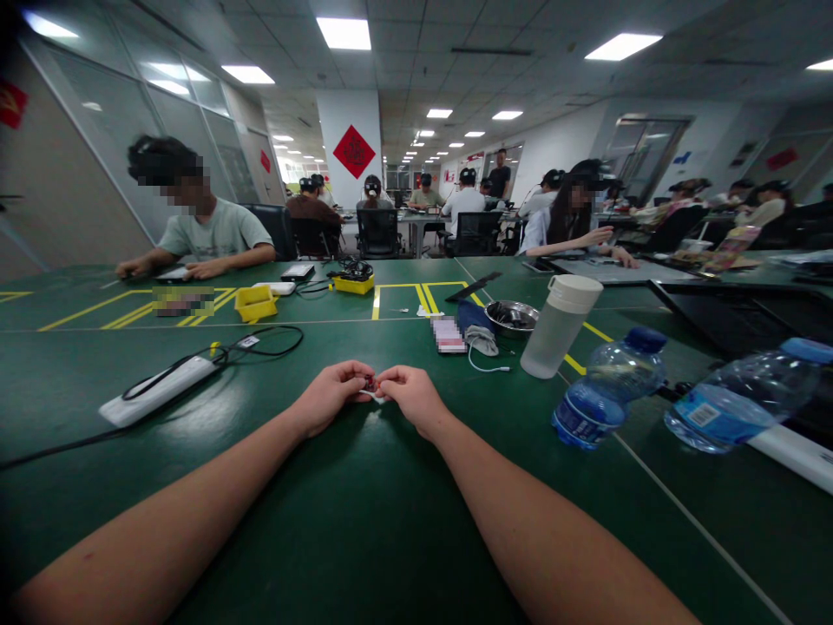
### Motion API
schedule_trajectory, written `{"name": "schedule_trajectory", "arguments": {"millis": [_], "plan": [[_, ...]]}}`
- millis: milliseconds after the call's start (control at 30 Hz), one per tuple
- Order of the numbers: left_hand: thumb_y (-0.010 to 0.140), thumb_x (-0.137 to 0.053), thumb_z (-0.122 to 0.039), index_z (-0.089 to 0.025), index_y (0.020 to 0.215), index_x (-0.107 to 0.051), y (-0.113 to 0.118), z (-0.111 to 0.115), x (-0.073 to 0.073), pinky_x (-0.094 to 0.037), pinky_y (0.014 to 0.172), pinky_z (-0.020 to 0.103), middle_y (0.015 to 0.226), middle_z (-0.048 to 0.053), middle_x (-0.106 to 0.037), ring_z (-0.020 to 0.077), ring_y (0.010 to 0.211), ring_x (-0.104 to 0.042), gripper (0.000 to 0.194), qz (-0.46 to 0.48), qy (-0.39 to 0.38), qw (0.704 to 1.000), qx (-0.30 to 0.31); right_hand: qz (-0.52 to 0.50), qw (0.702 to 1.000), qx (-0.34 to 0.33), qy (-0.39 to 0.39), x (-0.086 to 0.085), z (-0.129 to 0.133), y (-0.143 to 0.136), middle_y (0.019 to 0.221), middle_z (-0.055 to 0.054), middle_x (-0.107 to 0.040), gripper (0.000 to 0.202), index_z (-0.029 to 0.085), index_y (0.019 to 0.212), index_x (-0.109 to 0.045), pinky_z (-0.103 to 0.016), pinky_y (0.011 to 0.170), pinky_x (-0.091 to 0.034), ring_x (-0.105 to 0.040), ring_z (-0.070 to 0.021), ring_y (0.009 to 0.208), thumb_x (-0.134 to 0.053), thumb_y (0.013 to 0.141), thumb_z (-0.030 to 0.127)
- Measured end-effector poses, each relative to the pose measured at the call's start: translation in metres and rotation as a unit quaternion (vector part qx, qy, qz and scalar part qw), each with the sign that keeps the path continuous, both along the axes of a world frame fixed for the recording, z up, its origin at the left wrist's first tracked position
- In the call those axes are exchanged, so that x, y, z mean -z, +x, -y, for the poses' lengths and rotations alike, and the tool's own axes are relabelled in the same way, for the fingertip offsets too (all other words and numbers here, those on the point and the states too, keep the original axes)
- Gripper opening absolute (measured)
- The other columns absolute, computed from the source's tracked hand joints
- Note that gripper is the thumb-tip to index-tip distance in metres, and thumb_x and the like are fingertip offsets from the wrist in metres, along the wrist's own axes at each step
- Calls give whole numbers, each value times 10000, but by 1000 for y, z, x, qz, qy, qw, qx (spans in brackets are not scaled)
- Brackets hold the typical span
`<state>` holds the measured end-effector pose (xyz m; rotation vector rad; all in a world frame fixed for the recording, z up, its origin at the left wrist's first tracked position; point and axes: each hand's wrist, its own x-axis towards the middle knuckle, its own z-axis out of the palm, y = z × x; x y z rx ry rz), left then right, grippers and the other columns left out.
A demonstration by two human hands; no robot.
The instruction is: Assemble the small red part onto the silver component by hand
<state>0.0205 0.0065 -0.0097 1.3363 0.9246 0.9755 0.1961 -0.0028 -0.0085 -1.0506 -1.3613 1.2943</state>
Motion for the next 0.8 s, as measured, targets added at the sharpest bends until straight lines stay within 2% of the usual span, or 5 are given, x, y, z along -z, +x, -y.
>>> {"name": "schedule_trajectory", "arguments": {"millis": [467, 800], "plan": [[814, -612, -198, -169, 997, -651, -1, 1, -2, -528, 771, 286, 954, 64, -684, 150, 841, -655, 190, -21, 20, 1000, 10, 14, 999, 39, 8, 4, -2, 0, 718, -36, -690, 144, 135, 821, -673, -265, 635, -492, -657, -159, 675, -656, 685, 182], [807, -625, -206, -171, 1005, -650, 0, 3, -4, -528, 782, 287, 955, 63, -690, 150, 850, -663, 203, -15, 12, 1000, 14, 13, 1000, 26, 10, 3, -1, 0, 709, -32, -693, 124, 137, 811, -669, -261, 653, -491, -652, -151, 674, -651, 693, 172]]}}
